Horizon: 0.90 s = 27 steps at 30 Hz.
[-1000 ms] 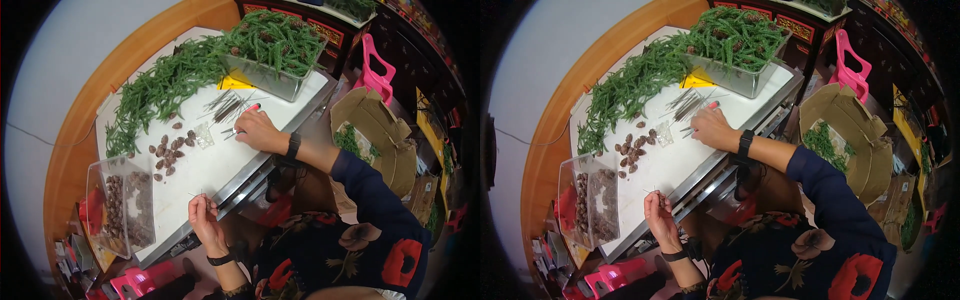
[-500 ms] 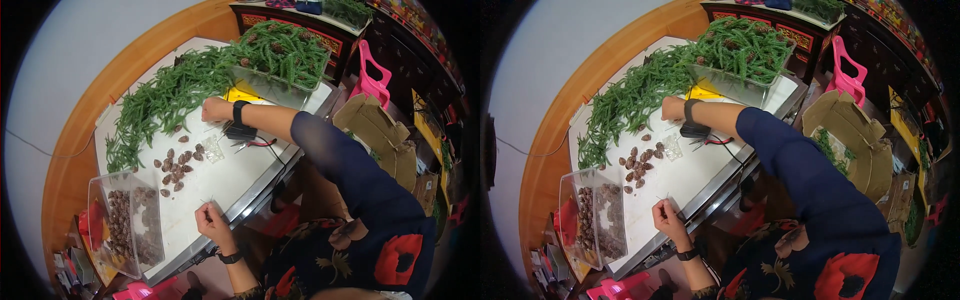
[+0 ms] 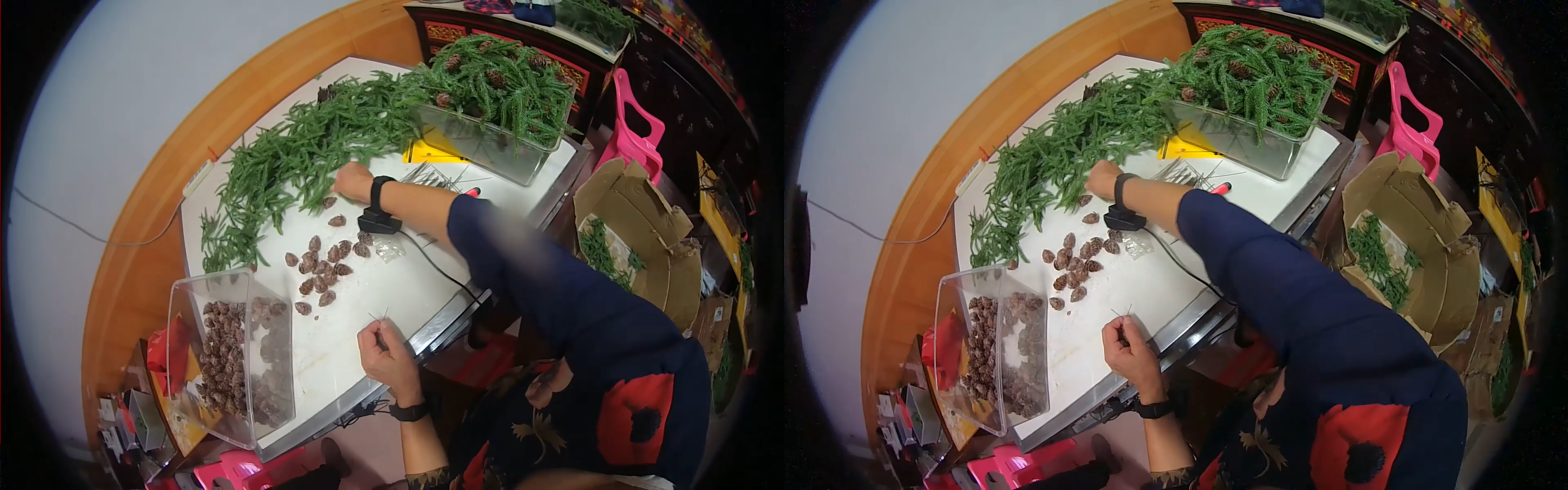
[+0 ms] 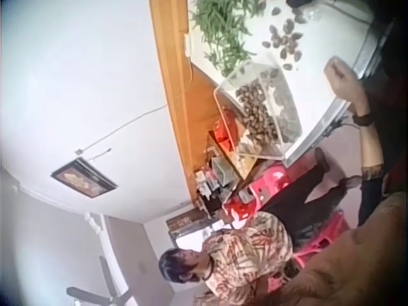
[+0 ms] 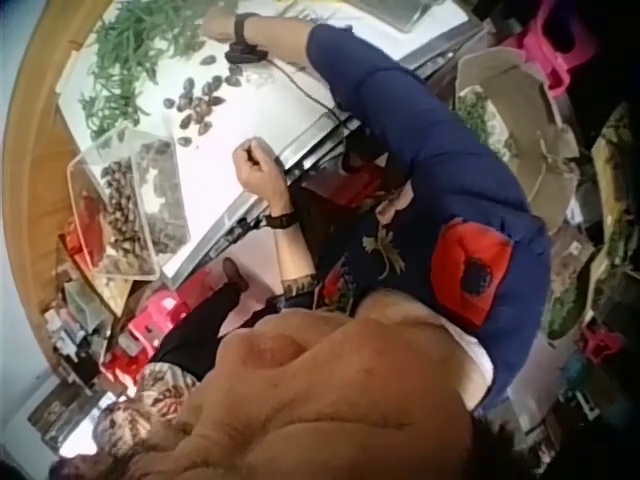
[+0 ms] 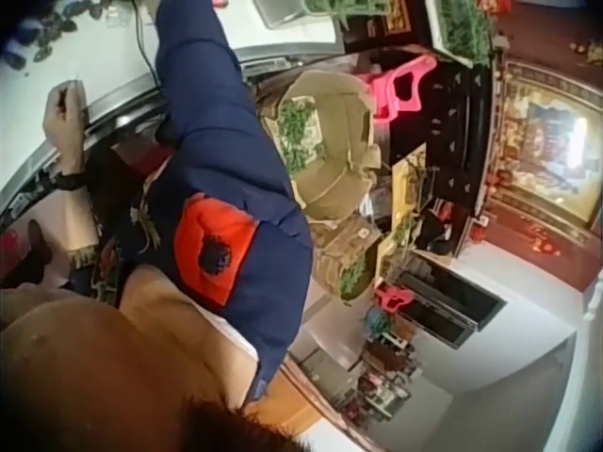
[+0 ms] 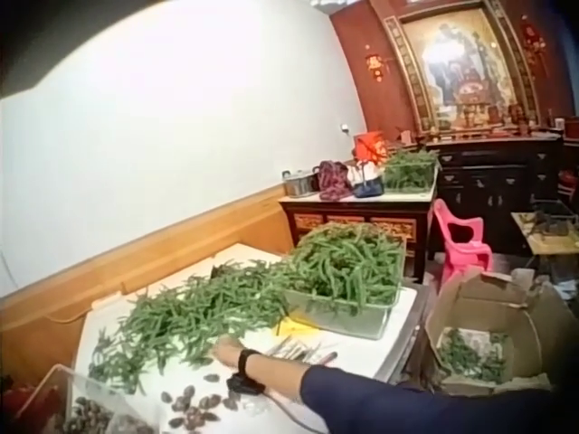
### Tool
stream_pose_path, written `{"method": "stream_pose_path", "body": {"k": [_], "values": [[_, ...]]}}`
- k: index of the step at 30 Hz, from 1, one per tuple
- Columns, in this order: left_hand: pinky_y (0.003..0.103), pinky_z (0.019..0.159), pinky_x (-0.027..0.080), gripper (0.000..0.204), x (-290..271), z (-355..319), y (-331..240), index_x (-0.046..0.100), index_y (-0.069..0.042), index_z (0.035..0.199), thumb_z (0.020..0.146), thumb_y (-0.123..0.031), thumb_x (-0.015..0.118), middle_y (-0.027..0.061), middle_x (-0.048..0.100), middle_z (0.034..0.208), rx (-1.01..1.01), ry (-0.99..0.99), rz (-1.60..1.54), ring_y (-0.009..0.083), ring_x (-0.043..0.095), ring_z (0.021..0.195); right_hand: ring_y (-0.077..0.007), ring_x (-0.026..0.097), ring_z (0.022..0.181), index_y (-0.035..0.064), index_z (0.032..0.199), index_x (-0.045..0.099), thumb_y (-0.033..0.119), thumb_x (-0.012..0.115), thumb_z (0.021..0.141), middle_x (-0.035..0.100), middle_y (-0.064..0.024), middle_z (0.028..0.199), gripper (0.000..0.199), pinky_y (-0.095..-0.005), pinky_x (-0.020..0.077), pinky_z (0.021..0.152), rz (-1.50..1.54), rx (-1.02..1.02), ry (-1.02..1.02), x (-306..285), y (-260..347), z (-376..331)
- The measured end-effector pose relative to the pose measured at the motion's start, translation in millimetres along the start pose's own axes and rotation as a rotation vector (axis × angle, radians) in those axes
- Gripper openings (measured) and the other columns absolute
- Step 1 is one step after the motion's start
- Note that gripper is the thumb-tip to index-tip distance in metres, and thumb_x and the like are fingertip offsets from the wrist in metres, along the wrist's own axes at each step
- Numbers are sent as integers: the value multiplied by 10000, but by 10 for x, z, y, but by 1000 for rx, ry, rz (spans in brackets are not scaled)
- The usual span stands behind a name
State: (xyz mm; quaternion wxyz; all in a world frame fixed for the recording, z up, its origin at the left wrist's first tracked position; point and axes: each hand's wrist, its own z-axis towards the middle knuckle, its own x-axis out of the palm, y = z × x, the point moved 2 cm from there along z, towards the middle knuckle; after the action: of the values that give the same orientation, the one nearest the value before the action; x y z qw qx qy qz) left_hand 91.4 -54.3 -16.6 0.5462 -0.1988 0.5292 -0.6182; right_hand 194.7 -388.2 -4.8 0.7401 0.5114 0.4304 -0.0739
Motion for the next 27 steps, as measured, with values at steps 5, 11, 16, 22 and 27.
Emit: {"method": "stream_pose_path", "body": {"k": [5,11,16,22,27], "values": [[284,568,415,120,-16,-29,16,611,8,842,857,-110,595,74,565,732,36,3,4,162,506,619,-115,529,601,28,877,664,214,689,826,614,-44,696,194,-300,432,558,370,-323,-21,-523,57,-445],[243,627,409,128,-59,-21,37,598,4,851,887,-117,582,20,568,776,-22,81,-149,108,494,701,-50,503,614,8,929,648,157,655,860,587,1,690,164,-244,413,549,577,-372,225,-1140,118,-1423],[213,644,408,110,-154,38,125,618,-27,915,901,-133,595,10,593,855,-266,118,-431,78,512,748,-51,511,627,0,965,636,157,646,864,590,5,705,188,-225,418,572,676,-284,550,-1039,-193,-1887],[223,626,414,98,-117,-163,-210,612,-16,960,915,-98,581,28,582,803,-560,197,-772,103,527,731,-72,533,628,-5,982,630,164,640,863,619,-33,732,208,-226,433,589,205,-403,273,-1054,-569,-2192],[219,609,402,100,-63,-323,-337,601,-38,952,915,-130,591,27,602,836,-554,377,-819,86,537,743,-107,583,660,-9,939,665,199,667,836,656,-80,760,233,-251,461,611,439,-367,209,-1322,-172,-2925]]}}
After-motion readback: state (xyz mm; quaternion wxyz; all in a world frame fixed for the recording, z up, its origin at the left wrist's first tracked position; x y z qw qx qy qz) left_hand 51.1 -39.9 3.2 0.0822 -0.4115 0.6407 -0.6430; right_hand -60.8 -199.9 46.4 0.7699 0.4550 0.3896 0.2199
